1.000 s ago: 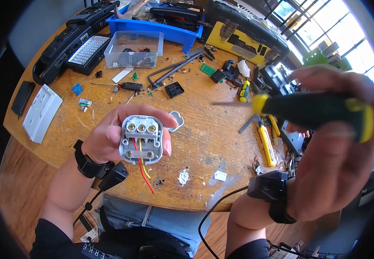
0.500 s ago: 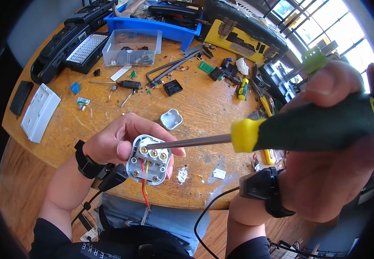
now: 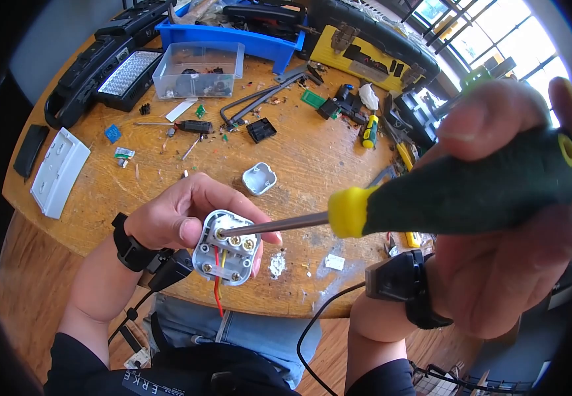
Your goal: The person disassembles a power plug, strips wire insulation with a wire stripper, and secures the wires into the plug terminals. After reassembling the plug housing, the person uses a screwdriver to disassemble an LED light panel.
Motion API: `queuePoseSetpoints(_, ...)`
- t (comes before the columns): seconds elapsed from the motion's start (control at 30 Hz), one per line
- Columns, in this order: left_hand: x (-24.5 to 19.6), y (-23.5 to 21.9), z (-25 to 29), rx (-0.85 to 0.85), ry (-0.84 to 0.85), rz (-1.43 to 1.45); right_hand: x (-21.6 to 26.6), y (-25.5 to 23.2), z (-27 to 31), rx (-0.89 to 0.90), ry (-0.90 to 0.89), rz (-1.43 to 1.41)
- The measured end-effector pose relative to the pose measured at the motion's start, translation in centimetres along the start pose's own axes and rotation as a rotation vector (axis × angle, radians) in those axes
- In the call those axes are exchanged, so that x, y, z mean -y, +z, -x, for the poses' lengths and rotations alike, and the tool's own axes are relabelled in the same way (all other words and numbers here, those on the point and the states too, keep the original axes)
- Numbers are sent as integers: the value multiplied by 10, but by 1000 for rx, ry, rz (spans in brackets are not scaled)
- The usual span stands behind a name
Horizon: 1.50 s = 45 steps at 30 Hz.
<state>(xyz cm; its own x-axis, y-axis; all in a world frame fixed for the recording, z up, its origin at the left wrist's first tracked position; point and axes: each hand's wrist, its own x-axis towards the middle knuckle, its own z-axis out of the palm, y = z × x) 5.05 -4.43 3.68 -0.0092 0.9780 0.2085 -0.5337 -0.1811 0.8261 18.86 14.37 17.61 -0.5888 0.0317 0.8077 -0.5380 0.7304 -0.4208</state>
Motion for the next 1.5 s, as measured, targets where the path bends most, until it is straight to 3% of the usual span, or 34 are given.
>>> queuePoseSetpoints(0.3, 1, 1, -3, 77, -30, 14, 3, 17, 1, -9, 24, -33)
queuePoseSetpoints(0.37, 2, 0, -3, 76, -24, 0, -5, -12, 1, -13, 29, -41)
queuePoseSetpoints(0.5, 1, 0, -3, 70, -36, -12, 0, 19, -1, -22, 39, -57)
queuePoseSetpoints(0.53, 1, 1, -4, 71, -38, -12, 5, 8, -2, -24, 42, -62)
queuePoseSetpoints(0.6, 1, 4, -5, -33, -41, -22, 3, 24, 1, -27, 47, -71)
queuePoseSetpoints(0.83, 2, 4, -5, -56, -41, 20, 2, 37, -2, -30, 67, -110)
queuePoseSetpoints(0.97, 3, 1, -4, -36, -23, 33, 6, 15, 9, -30, 75, -129)
queuePoseSetpoints(1.43, 9, -2, -5, -32, 21, 24, 0, 30, 3, -27, 94, -207)
queuePoseSetpoints(1.5, 11, -2, -6, -67, 49, 2, -2, -4, 10, -28, 96, -217)
